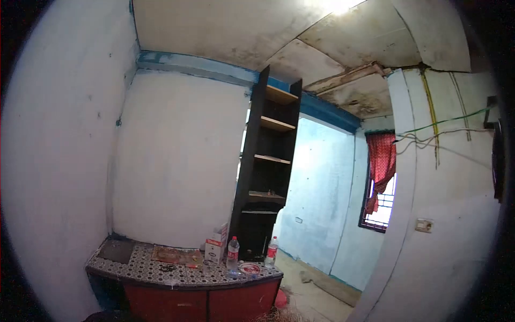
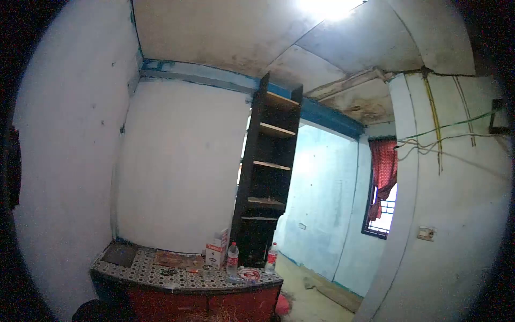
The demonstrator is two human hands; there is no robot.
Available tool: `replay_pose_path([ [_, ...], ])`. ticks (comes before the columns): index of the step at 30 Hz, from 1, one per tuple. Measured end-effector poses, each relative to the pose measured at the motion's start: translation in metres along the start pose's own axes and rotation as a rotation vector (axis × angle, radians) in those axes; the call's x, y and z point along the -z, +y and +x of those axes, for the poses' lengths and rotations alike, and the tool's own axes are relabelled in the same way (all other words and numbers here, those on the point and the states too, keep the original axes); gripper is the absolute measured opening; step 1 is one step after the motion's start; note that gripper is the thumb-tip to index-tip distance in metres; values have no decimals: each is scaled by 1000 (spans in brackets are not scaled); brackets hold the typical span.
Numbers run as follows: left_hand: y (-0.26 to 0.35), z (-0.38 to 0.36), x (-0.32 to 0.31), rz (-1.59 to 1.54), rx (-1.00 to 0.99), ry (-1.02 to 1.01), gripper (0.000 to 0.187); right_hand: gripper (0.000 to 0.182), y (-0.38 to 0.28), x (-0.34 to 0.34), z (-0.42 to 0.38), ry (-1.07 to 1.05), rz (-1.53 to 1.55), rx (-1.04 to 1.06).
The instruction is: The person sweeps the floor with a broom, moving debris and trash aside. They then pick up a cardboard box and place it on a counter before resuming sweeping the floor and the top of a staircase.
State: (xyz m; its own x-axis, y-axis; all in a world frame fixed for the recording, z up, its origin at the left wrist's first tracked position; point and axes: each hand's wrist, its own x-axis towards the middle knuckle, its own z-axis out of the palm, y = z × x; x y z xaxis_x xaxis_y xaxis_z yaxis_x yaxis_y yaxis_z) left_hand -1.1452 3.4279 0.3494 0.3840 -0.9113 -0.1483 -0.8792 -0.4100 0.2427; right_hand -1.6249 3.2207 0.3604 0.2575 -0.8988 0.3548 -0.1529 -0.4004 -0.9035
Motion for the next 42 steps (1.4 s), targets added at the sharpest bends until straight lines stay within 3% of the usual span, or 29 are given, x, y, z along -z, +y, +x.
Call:
replay_pose_path([
  [9,-7,18,0,11,-77,-29,31,36,-13,11,-21,110,-55,-32],
  [17,-86,37,-11,33,-83,-152,31,34,5,-55,-26,173,-60,-128],
  [26,-239,-44,-95,48,-1,-425,31,32,87,-178,-86,26,-118,-393],
  [33,-301,-130,-143,89,33,-594,32,31,175,-230,-191,-98,-202,-693],
  [37,-330,-149,-150,295,-187,-719,32,30,231,-207,-340,-76,-265,-861],
  [42,-300,-60,-169,744,-832,-743,32,29,224,-182,-505,106,-300,-1159],
])
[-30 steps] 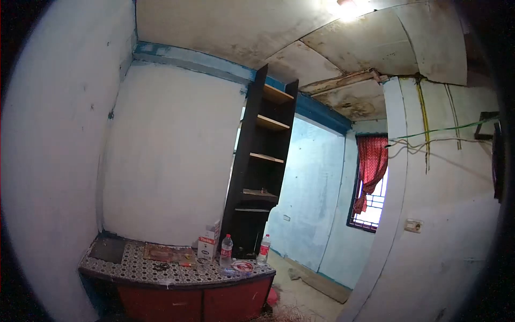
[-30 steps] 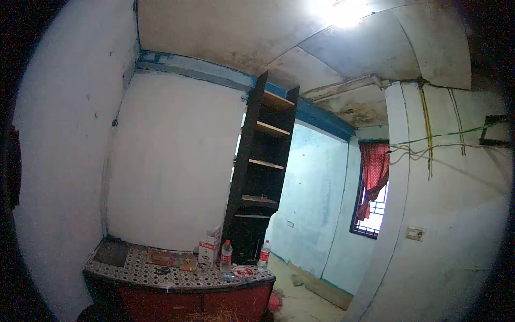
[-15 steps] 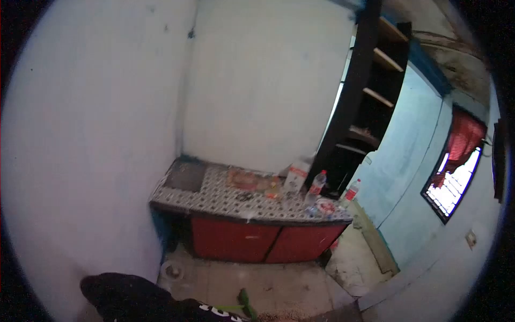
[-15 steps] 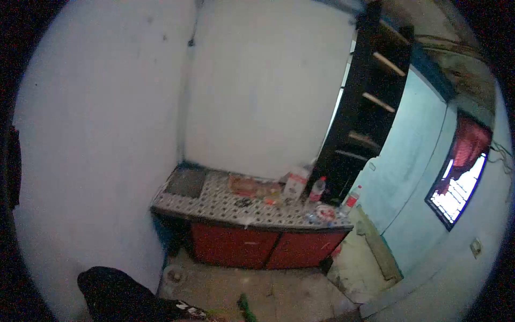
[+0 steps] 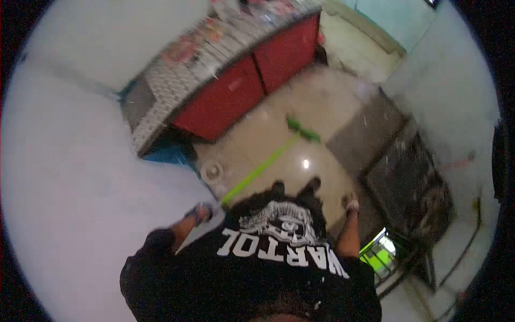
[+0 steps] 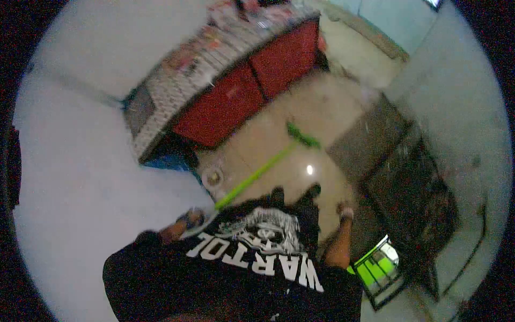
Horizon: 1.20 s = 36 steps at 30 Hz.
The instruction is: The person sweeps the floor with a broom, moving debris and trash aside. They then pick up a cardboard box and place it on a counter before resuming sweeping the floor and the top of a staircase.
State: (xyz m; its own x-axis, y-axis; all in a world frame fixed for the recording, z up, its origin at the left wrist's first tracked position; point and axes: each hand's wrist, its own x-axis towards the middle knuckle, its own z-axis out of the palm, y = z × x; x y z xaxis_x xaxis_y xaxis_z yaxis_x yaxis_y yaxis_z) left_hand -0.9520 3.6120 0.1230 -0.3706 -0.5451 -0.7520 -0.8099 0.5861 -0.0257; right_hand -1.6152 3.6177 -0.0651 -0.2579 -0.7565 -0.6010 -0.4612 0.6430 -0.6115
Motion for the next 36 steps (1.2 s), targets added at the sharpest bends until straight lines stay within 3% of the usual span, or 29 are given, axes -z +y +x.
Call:
replay_pose_path([
  [2,-8,67,40,2,-38,10,31,29,34,4,-22,66,90,-149],
  [5,-3,127,115,-382,118,-22,30,28,89,-9,-70,128,280,-401],
  [7,1,113,123,-506,172,-53,29,28,126,-22,-108,179,223,-461],
  [9,5,68,110,-568,202,-101,29,27,165,-48,-135,279,-169,-323],
  [10,7,42,102,-596,213,-131,29,27,173,-61,-164,222,-177,-377],
  [13,15,-17,86,-678,252,-204,29,28,166,-95,-229,5,-45,-556],
  [16,25,-32,88,-720,241,-250,30,29,152,-124,-267,-87,24,-626],
  [20,42,28,124,-701,117,-238,33,30,112,-124,-252,-7,-35,-536],
  [24,84,108,211,-746,44,-333,36,31,27,-80,-207,181,-109,-429],
  [25,91,110,233,-747,28,-360,37,32,0,-70,-195,203,-47,-387],
  [26,81,101,231,-755,-82,-255,41,32,-25,-63,-186,200,67,-342],
  [28,77,62,281,-460,-210,-324,34,33,-47,-80,-151,100,617,-107],
  [29,86,34,307,-590,-213,-354,26,33,-58,-88,-133,9,889,-21],
  [30,96,7,333,-720,-213,-387,17,34,-101,-84,-125,-77,1316,-280],
  [31,96,-6,344,-858,-112,-489,17,42,-88,-104,-99,-220,1329,-12],
  [33,119,-31,388,-915,30,-632,18,51,-149,-100,-106,-281,1736,-244],
  [36,144,-33,411,-739,75,-740,15,51,-187,-88,-111,-67,2167,-352],
])
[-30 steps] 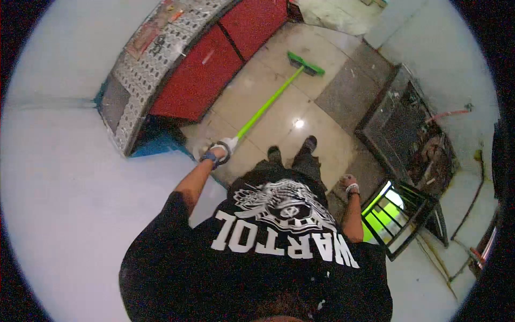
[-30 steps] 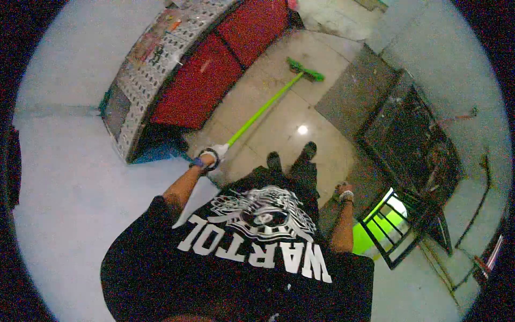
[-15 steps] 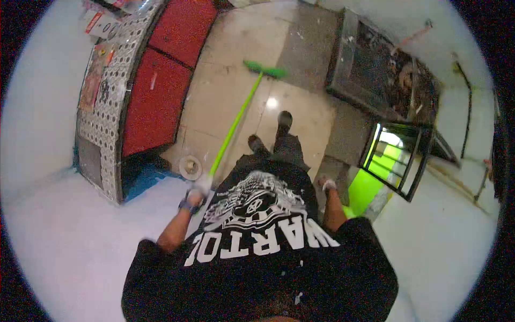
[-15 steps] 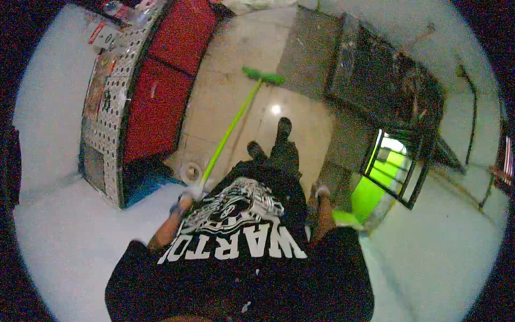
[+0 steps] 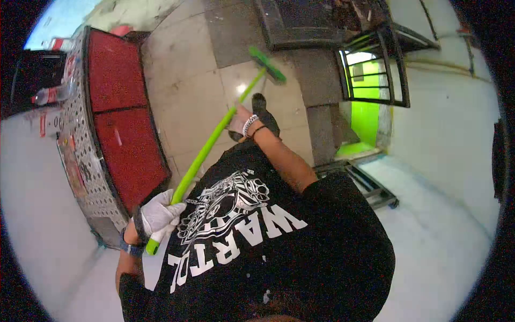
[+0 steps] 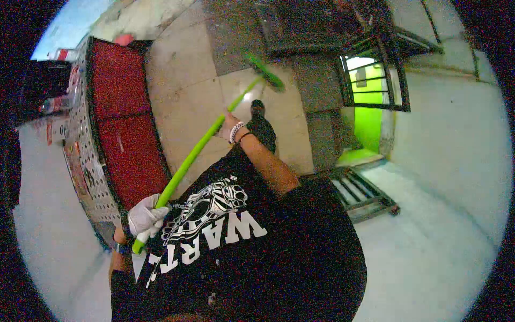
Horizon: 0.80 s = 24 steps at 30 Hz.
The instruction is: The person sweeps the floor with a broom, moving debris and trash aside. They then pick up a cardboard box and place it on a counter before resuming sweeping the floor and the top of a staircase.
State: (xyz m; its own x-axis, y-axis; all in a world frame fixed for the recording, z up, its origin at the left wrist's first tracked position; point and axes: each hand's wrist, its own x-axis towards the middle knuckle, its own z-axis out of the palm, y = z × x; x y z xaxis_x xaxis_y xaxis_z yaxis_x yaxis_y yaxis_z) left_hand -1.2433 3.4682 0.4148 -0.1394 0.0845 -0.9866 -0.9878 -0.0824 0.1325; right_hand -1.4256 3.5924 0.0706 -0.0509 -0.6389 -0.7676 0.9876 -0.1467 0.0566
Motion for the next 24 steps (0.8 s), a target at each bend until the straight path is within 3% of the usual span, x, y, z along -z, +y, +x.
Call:
replay_pose_path([
  [1,13,2,-3,69,42,-15,15,41,-5,7,-2,116,71,43],
  [4,51,30,-16,264,-3,-64,12,32,-21,83,23,184,126,194],
  [7,70,79,-20,76,-151,-267,18,30,-65,163,36,365,123,366],
  [10,109,115,-30,-189,-143,-571,27,27,-133,244,42,599,45,573],
  [12,127,151,-47,-271,-85,-543,33,26,-174,304,56,764,-188,688],
  [14,155,175,-63,-388,36,-579,28,27,-188,278,10,1092,-1757,600],
  [15,162,193,-64,-539,162,-640,20,26,-187,262,6,1044,-1741,588],
  [18,177,189,-53,-837,272,-722,13,24,-154,201,20,875,-1697,525],
  [19,174,171,-49,-964,327,-649,12,23,-148,179,30,828,-1672,521],
  [20,166,161,-40,-804,265,-507,15,23,-144,155,39,779,-1666,517],
  [22,159,120,-22,-798,160,-480,29,24,-120,112,58,695,-1689,501],
  [23,155,96,-21,-574,-7,-320,40,24,-110,95,64,683,-1699,497],
  [24,158,75,-23,-521,13,-261,48,25,-101,82,65,687,-1709,501],
])
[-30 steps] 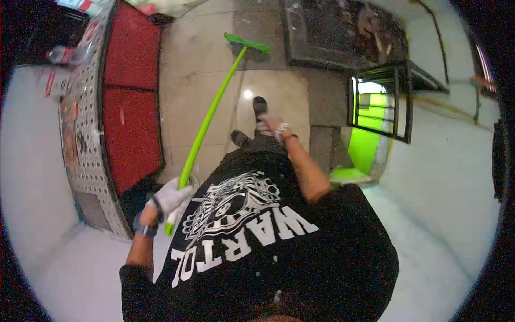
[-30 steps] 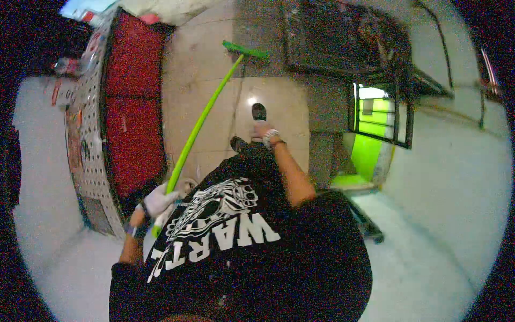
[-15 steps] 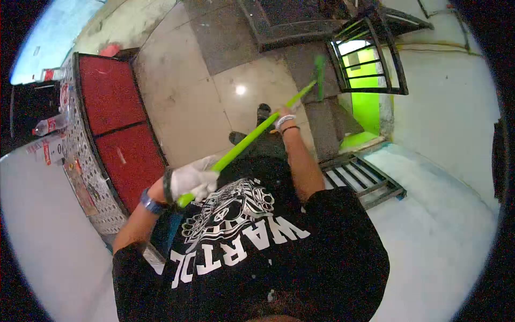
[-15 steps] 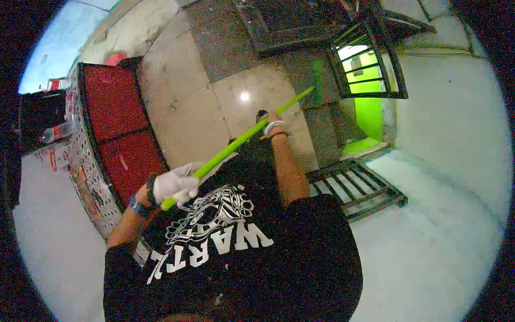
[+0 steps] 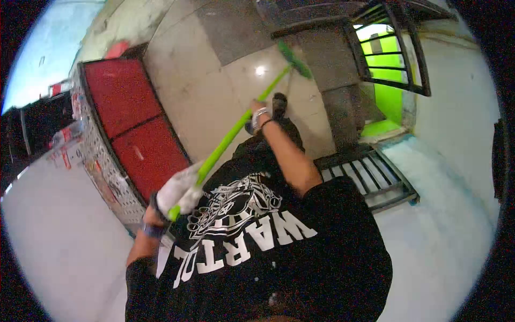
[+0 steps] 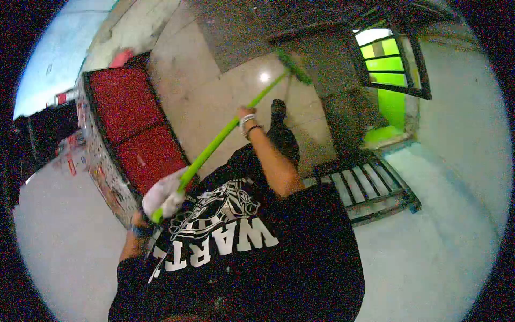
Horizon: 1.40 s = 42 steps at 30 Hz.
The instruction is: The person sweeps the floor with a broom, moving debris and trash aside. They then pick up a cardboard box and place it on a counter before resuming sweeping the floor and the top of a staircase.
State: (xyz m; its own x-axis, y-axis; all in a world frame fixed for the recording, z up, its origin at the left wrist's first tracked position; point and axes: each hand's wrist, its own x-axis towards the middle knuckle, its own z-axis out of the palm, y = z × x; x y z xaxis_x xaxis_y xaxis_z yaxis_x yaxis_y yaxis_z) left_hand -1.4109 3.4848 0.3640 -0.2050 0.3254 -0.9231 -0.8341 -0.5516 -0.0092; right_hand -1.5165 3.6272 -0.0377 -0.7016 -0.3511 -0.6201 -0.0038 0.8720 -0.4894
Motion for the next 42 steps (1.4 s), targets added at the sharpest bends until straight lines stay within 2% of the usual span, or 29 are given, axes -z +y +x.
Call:
replay_pose_path([
  [3,10,-3,-2,58,-18,-14,48,25,-1,21,6,31,0,14],
  [5,29,25,-14,105,13,-44,47,26,35,52,23,40,40,-7],
  [6,40,46,-22,157,11,-47,40,26,58,60,35,49,100,-52],
  [8,63,94,-33,256,15,-61,28,27,120,61,72,80,489,-293],
  [10,97,144,-35,49,197,-153,19,28,172,59,123,202,1069,-576],
  [11,113,158,-45,111,169,-181,18,28,195,61,145,222,1136,-633],
  [14,142,185,-92,267,54,-245,16,29,217,130,164,35,349,-412],
  [15,146,186,-96,225,76,-193,16,30,221,144,167,-23,89,-337],
  [16,146,184,-98,180,105,-140,17,30,219,146,166,7,447,-404],
  [18,124,157,-98,508,-29,-15,29,27,175,143,150,186,1238,-549],
  [19,117,128,-101,561,-63,-94,43,26,145,143,133,268,1540,-582],
  [20,113,98,-105,593,-64,-62,48,25,111,145,110,354,1773,-586],
  [22,121,63,-115,711,-62,-2,53,23,61,165,74,422,2004,-573],
  [26,137,25,-133,988,-73,92,52,22,15,209,37,388,2173,-547],
  [30,139,1,-150,1112,-75,140,50,39,7,214,39,454,2320,-371],
  [31,136,-8,-156,1127,-56,167,50,36,3,218,29,412,2365,-309],
  [34,127,-35,-151,1248,-68,228,52,30,-12,209,15,457,2224,-269],
  [38,115,-79,-123,1362,-125,301,54,24,-61,207,-30,369,2244,-422],
  [39,109,-94,-110,1427,-173,317,55,24,-75,203,-47,359,2266,-399],
  [42,96,-109,-59,1653,-587,145,55,22,-97,212,-76,338,2290,-309],
])
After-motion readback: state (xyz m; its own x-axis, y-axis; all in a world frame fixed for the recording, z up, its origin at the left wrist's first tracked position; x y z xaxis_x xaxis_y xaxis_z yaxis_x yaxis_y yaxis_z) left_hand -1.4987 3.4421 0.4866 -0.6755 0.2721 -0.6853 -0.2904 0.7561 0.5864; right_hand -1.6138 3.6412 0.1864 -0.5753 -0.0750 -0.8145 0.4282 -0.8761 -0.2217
